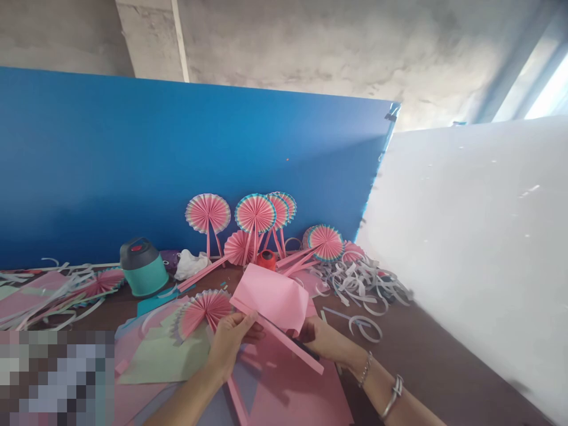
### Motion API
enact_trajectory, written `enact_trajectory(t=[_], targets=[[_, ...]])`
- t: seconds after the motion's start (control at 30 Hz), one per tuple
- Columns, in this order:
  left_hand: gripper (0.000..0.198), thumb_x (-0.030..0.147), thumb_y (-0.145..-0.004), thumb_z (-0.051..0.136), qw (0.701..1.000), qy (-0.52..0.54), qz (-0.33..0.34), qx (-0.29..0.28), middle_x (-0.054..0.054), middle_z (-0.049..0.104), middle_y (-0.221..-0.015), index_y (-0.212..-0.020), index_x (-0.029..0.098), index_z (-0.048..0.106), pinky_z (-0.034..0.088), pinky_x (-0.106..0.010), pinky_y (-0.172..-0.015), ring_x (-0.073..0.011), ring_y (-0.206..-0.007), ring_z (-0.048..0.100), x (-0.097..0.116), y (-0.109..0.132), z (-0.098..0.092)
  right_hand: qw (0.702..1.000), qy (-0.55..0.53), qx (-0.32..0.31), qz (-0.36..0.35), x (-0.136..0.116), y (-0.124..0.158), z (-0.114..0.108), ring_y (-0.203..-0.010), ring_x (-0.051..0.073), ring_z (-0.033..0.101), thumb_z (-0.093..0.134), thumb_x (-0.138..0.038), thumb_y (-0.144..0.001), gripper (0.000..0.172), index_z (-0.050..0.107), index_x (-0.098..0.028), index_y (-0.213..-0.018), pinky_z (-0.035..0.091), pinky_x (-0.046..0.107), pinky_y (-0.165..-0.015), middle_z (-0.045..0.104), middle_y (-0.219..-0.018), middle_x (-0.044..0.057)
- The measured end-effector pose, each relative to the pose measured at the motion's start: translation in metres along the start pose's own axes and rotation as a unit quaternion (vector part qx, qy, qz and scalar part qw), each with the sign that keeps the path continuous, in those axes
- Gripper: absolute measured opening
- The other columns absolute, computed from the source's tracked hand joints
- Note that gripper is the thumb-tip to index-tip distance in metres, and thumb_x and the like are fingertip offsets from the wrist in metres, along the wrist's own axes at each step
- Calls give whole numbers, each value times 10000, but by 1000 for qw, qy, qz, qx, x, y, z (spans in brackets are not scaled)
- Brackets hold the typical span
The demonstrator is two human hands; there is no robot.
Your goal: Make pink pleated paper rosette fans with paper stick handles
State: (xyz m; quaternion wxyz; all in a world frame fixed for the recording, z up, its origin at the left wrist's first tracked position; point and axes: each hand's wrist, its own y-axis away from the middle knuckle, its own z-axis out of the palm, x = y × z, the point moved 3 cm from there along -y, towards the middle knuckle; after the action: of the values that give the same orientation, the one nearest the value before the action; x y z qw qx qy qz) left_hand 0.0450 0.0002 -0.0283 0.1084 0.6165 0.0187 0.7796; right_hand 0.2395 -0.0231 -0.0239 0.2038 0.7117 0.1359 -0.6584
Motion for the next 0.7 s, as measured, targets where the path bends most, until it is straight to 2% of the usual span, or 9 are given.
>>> enact_trajectory(t=[0.33,0.53,0.7], targets=[[458,555,-561,752,1000,-11,6,-3,-91,694,-564,-568,107,656,505,-243,-524,-173,-503,652,0,0,1,1000,16,-8,-8,-9,2,3,-589,81,427,740,-402,-654,308,656,-112,-714,386,200,-592,548,-635,-19],[481,583,-557,739,999,-31,-7,-19,-93,690,-547,-565,107,666,508,-258,-529,-183,-501,653,-5,0,3,999,37,-2,18,9,-4,-2,-475,50,369,697,-294,-662,189,636,-119,-699,310,168,-445,494,-554,-42],[472,581,-552,740,999,-38,-14,-29,-85,683,-525,-564,115,666,507,-265,-532,-187,-503,652,-5,2,7,998,54,3,27,4,-2,-1,-416,32,328,637,-254,-667,136,640,-119,-684,285,154,-396,454,-499,-61]])
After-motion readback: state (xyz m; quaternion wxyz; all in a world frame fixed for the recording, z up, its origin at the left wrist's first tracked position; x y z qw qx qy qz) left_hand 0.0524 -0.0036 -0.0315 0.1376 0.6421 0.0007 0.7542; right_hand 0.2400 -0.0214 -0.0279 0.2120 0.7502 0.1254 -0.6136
